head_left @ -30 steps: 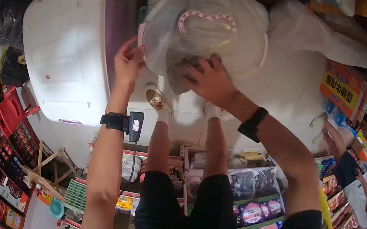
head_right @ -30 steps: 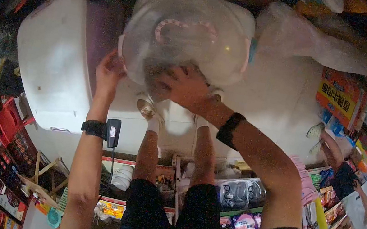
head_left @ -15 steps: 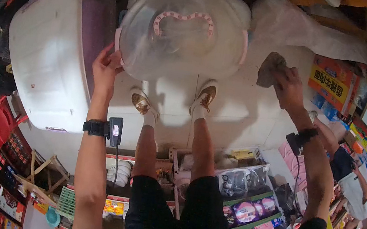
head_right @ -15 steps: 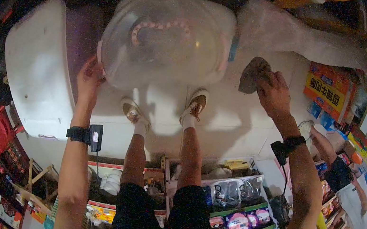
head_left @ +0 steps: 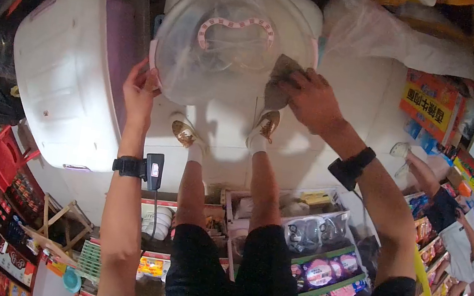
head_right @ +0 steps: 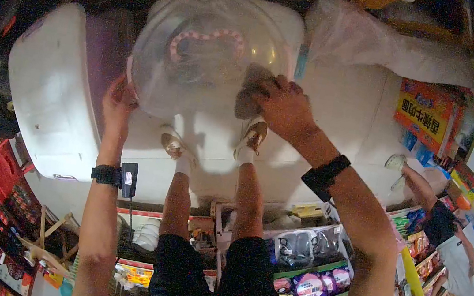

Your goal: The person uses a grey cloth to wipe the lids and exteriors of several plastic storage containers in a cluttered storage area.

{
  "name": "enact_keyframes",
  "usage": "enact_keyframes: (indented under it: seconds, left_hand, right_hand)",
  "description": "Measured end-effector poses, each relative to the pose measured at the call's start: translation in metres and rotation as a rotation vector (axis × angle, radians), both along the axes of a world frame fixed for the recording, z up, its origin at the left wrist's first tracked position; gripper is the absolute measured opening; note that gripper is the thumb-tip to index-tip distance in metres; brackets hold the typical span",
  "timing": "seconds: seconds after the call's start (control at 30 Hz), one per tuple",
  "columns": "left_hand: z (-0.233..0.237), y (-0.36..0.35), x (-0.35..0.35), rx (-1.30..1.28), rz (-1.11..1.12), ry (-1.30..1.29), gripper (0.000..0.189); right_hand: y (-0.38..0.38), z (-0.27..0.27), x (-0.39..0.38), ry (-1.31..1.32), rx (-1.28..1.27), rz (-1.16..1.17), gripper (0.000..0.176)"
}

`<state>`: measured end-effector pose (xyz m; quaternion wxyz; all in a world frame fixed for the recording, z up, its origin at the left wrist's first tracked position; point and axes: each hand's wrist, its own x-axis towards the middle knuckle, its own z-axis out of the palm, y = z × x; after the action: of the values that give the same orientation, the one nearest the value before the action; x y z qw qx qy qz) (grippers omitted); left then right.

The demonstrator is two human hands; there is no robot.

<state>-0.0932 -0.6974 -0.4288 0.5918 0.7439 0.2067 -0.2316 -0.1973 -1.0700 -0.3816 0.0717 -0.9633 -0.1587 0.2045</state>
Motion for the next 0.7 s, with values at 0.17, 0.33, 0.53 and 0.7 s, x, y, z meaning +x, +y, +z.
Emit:
enact_keyframes:
  seconds: [0.17,0.33,0.53,0.7]
  left_hand:
    - [0.002,-0.003,0.003,-0.050,0.043,0.005,0.041]
    - [-0.012,0.007,0.001,-0.075,-0.037,0.016,0.049]
    - [0.002,-0.005,-0.003,-0.096,0.091,0.031,0.043]
    - [-0.018,-0.001,-0.006,-0.042,0.062,-0.030,0.046]
  right_hand:
    - [-0.017,0.001,0.067,-0.013,-0.176,-0.047,0.046]
    - [-0.031,-0.010,0.145,-0.215,-0.141,-0.111,0.044]
    - [-0.082,-0.001,0.152,-0.473,-0.068,-0.710,0.046]
    - [-0.052,-0.038,0.143,-0.476,-0.087,-0.151,0.045]
